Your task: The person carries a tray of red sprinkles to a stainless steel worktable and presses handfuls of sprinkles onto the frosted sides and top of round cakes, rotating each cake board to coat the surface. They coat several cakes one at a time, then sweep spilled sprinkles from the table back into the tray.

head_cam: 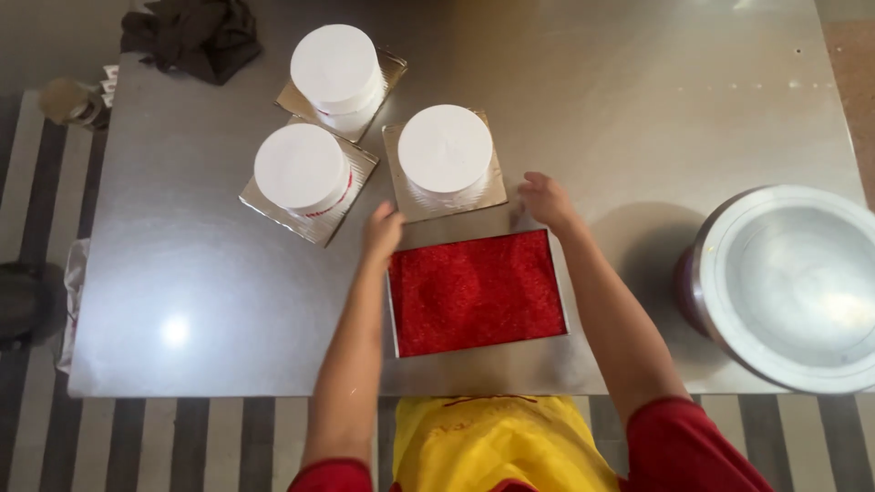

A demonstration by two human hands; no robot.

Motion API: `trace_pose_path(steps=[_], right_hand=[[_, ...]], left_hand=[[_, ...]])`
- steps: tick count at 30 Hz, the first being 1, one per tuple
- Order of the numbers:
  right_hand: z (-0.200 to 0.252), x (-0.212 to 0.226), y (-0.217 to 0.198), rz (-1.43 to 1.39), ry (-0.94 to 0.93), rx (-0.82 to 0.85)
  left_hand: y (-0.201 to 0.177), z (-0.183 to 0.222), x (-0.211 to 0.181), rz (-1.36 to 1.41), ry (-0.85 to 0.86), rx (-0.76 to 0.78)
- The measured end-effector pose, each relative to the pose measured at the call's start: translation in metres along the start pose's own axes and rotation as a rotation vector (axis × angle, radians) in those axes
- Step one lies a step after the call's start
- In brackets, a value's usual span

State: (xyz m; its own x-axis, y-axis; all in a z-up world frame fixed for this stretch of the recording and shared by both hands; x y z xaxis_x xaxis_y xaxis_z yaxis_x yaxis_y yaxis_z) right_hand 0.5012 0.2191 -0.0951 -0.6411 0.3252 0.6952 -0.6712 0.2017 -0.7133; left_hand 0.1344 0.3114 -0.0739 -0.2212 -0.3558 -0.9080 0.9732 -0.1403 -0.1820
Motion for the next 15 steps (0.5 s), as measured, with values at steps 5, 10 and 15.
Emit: trace_pose_path(steps=[5,10,15], right_hand=[[-0.023,0.024,0.029,-0.374,0.422,0.191],[-0.002,0.043,0.028,-0.741,0.527,0.193],[0.027,0.107,0.011,-1.448,0.419,0.034]], left_hand=[[0.026,-0.051,0.019,0.059,-0.067,-0.061],[0.036,-0.065,0.039,0.574,-0.17,0.188],[0.053,0.023,0.012,0.689,-0.096,0.176]])
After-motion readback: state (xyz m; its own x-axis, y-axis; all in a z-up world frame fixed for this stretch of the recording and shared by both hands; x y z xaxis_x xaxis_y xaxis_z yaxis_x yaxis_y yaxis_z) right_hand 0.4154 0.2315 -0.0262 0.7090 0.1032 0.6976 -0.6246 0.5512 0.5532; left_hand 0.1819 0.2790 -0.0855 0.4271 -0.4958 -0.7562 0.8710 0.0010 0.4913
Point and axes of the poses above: each hand's wrist, its own z-axis away from the middle knuckle, its own y-axis out of the palm, x = y × z, the point moved 5 cm from there along -z, towards the middle knuckle, and after that the axes turned 12 degrees about z, right-handed, at the moved point
